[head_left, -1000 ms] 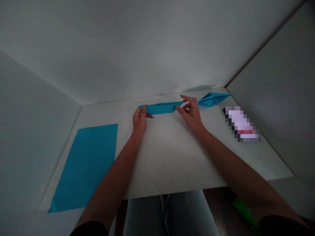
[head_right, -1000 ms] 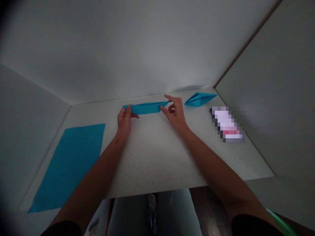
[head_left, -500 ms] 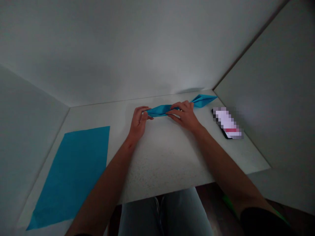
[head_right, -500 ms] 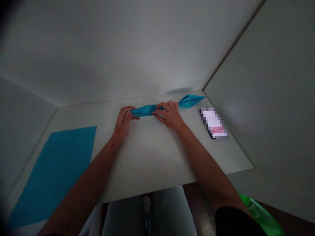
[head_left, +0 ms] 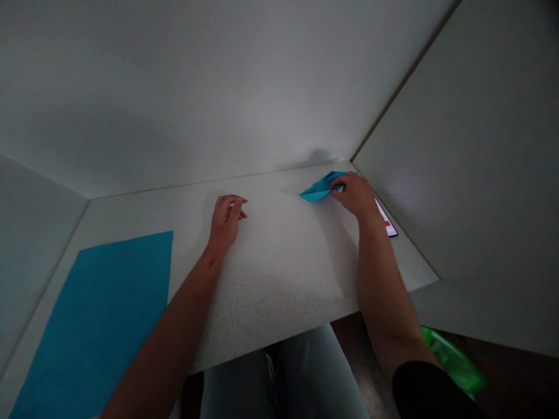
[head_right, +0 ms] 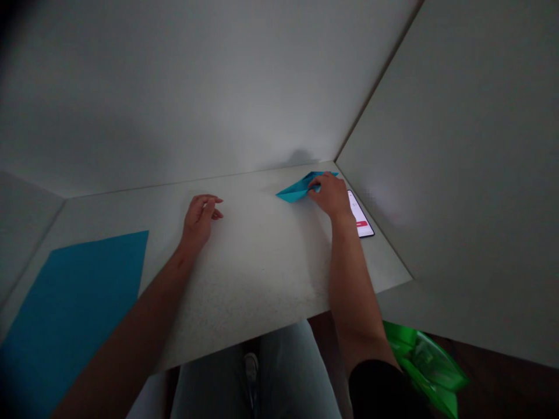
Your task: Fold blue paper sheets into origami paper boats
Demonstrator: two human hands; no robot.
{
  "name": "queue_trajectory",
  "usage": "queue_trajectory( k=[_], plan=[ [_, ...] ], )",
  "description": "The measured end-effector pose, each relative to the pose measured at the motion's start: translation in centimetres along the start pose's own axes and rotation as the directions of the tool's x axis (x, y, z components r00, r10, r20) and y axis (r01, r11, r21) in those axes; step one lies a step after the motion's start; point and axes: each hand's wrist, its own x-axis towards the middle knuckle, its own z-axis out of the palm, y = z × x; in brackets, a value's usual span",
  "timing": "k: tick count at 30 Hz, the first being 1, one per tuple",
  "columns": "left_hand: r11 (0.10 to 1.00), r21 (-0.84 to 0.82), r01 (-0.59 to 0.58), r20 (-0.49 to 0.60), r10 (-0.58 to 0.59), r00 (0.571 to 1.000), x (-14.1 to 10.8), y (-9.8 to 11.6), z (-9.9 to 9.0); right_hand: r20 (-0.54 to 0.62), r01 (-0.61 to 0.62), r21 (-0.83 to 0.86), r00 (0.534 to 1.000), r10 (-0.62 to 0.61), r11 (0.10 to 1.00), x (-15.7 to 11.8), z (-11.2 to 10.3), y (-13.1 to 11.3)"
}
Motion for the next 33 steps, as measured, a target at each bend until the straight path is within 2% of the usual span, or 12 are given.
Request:
queue_trajectory(
  k=[4, 10, 12, 14, 17, 19, 21, 23, 26, 30, 32, 33],
  plan=[
    [1.0, 0.003, -0.014, -0.002, 0.014, 1.0, 0.1, -0.4, 0.0, -0.084, -0.081, 0.079, 0.993, 0.087, 0.994, 0.0, 0.4, 0.2],
    [1.0, 0.015, 0.0, -0.015, 0.0, 1.0, 0.2, -0.4, 0.1, -0.228, 0.028, 0.1, 0.974, -0.004, 0.995, -0.3, 0.7, -2.9],
    [1.0, 0.017, 0.008, -0.022, -0.007, 1.0, 0.2, -0.3, 0.0, -0.229, 0.139, 0.124, 0.967, -0.108, 0.983, -0.6, 1.5, -4.7],
    [0.999, 0.026, 0.018, -0.029, -0.017, 0.999, 0.1, -0.3, 0.0, -0.173, 0.319, 0.174, 0.941, -0.29, 0.932, -1.0, 2.7, -6.8],
    [0.998, 0.059, 0.016, -0.068, -0.012, 0.998, 0.1, 0.0, 0.2, -0.045, 0.537, 0.274, 0.836, -0.547, 0.798, -1.6, 4.9, -9.3],
    [0.995, 0.101, -0.024, -0.11, 0.035, 0.993, 0.0, 0.8, 0.2, 0.006, 0.593, 0.337, 0.775, -0.631, 0.731, -1.9, 6.0, -10.2],
    [0.977, 0.192, -0.091, -0.119, 0.116, 0.986, -0.2, 2.0, -0.6, 0.038, 0.593, 0.388, 0.755, -0.655, 0.706, -2.1, 6.5, -10.3],
    [0.927, 0.339, -0.159, -0.081, 0.197, 0.977, -1.0, 3.6, -2.9, 0.055, 0.557, 0.422, 0.772, -0.634, 0.715, -2.1, 6.5, -9.9],
    [0.795, 0.588, -0.148, -0.047, 0.216, 0.975, -3.9, 5.7, -9.4, 0.068, 0.486, 0.442, 0.82, -0.568, 0.754, -2.0, 6.1, -9.3],
    [0.511, 0.849, 0.138, -0.162, 0.003, 0.987, -11.0, 6.5, -19.3, 0.114, 0.414, 0.466, 0.848, -0.517, 0.781, -1.9, 6.0, -9.5],
    [0.359, 0.887, 0.288, -0.263, -0.119, 0.957, -14.3, 6.2, -22.0, 0.127, 0.405, 0.479, 0.846, -0.519, 0.778, -1.9, 6.1, -9.9],
    [0.312, 0.89, 0.333, -0.287, -0.184, 0.94, -15.6, 6.0, -22.3, 0.129, 0.404, 0.483, 0.845, -0.519, 0.777, -1.9, 6.2, -10.0]
  ],
)
